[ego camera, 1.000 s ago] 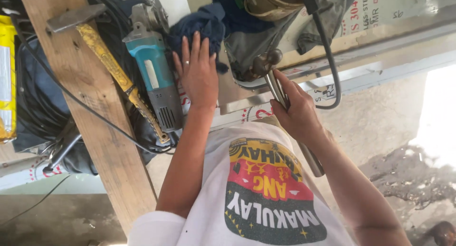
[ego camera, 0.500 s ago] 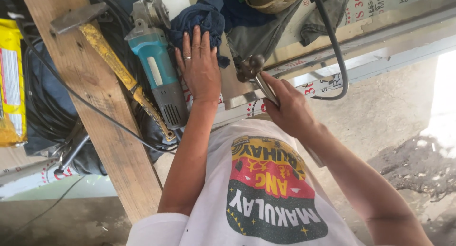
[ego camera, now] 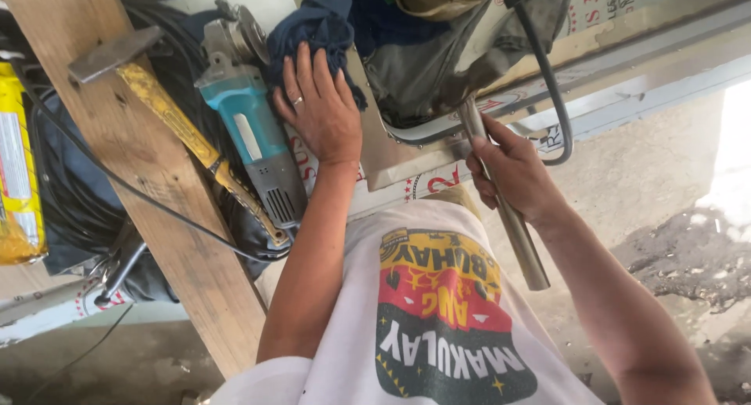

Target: The person holds a metal rod against a steel frame and hammers it, then dips the rod into a bucket of dark liquid and wipes it with a cloth. They later work on the rod with a file and a green-handled tool while it rests near the bucket.

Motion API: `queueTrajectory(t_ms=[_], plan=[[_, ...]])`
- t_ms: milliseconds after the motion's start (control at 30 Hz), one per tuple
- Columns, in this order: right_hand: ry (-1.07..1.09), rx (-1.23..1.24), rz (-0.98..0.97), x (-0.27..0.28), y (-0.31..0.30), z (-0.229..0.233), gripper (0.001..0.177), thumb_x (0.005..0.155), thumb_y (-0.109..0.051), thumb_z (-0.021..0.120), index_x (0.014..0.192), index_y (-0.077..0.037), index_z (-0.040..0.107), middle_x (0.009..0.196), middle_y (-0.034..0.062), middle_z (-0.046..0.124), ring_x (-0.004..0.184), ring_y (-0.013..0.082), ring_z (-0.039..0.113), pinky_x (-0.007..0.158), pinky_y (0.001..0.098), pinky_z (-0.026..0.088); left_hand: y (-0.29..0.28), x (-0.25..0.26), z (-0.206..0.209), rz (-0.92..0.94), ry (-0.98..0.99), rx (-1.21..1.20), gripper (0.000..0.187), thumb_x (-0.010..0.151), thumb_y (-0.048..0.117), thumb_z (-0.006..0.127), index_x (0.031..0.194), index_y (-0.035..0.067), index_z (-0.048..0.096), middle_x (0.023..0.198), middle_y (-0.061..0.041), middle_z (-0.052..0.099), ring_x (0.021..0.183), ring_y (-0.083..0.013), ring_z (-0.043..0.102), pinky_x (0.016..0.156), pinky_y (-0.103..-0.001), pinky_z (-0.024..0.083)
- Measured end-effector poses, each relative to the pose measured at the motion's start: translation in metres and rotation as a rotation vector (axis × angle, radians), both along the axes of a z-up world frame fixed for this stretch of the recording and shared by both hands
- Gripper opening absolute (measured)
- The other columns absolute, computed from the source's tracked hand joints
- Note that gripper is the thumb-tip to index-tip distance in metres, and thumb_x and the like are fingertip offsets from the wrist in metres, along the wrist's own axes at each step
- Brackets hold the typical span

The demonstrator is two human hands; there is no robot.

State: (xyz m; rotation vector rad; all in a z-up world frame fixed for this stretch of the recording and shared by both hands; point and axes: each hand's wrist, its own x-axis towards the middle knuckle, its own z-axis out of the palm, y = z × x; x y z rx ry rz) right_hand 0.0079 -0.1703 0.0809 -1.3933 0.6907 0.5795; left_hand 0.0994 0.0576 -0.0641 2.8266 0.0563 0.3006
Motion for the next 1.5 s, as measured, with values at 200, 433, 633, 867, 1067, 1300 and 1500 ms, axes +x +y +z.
queueTrajectory(t_ms=[200,433,633,867,1067,1300,1500], plan=[[0.261,0.391,-0.196,0.005,0.011,-0.015,0.042,0.108,-0.028,0.046,0.147,-0.012,0.052,0.068,-0.0022,0.048,0.045,0.0045,0.042,0.036,0.0194,0.035,-0.001,0.004,0.005,-0.007,0.012,-0.016,0.039,0.113,0.035,0.049,0.146,0.015,0.054,0.161,-0.003,0.043,0.152,-0.0281,0.036,0.123,-0.054,0.023],[0.424,0.416,-0.178,0.024,0.023,0.003,0.031,0.109,-0.031,0.039,0.129,-0.013,0.054,0.064,-0.0050,0.046,0.042,0.0022,0.041,0.033,0.0180,0.034,0.000,0.003,0.009,-0.006,0.010,-0.027,0.038,0.113,0.035,0.049,0.144,0.015,0.055,0.160,-0.004,0.045,0.151,-0.0284,0.037,0.123,-0.054,0.024],[0.238,0.242,-0.169,0.033,0.009,0.012,0.029,0.109,-0.026,0.035,0.122,-0.006,0.050,0.058,-0.0016,0.045,0.038,0.0072,0.041,0.031,0.0217,0.035,0.001,0.002,0.008,-0.019,0.012,-0.007,0.038,0.113,0.034,0.050,0.145,0.014,0.055,0.161,-0.005,0.044,0.151,-0.0297,0.037,0.122,-0.055,0.025],[0.496,0.227,-0.124,0.045,0.025,0.022,0.028,0.108,-0.028,0.037,0.122,-0.013,0.055,0.056,-0.0045,0.043,0.036,0.0050,0.038,0.029,0.0198,0.034,0.001,0.005,0.010,-0.016,0.012,-0.004,0.038,0.113,0.034,0.050,0.145,0.013,0.055,0.160,-0.006,0.046,0.151,-0.0310,0.038,0.122,-0.056,0.026],[0.225,0.201,-0.237,0.046,0.000,0.022,0.027,0.111,-0.027,0.035,0.114,-0.006,0.052,0.058,-0.0034,0.044,0.036,0.0059,0.039,0.029,0.0202,0.034,-0.001,0.006,0.008,-0.023,0.015,-0.007,0.038,0.113,0.033,0.049,0.145,0.013,0.055,0.160,-0.007,0.046,0.151,-0.0318,0.038,0.122,-0.057,0.026],[0.559,0.238,-0.117,0.052,0.030,0.033,0.032,0.106,-0.028,0.037,0.122,-0.018,0.062,0.055,-0.0045,0.043,0.034,0.0043,0.036,0.029,0.0205,0.034,-0.002,0.007,0.010,-0.024,0.019,-0.009,0.038,0.113,0.033,0.049,0.145,0.012,0.055,0.160,-0.007,0.046,0.151,-0.0327,0.038,0.122,-0.058,0.026],[0.178,0.168,-0.268,0.052,0.005,0.033,0.026,0.108,-0.026,0.035,0.120,-0.011,0.054,0.059,-0.0040,0.042,0.036,0.0054,0.038,0.030,0.0217,0.032,-0.002,0.008,0.013,-0.025,0.008,-0.020,0.038,0.113,0.033,0.050,0.145,0.012,0.055,0.160,-0.008,0.046,0.151,-0.0326,0.038,0.123,-0.058,0.025]])
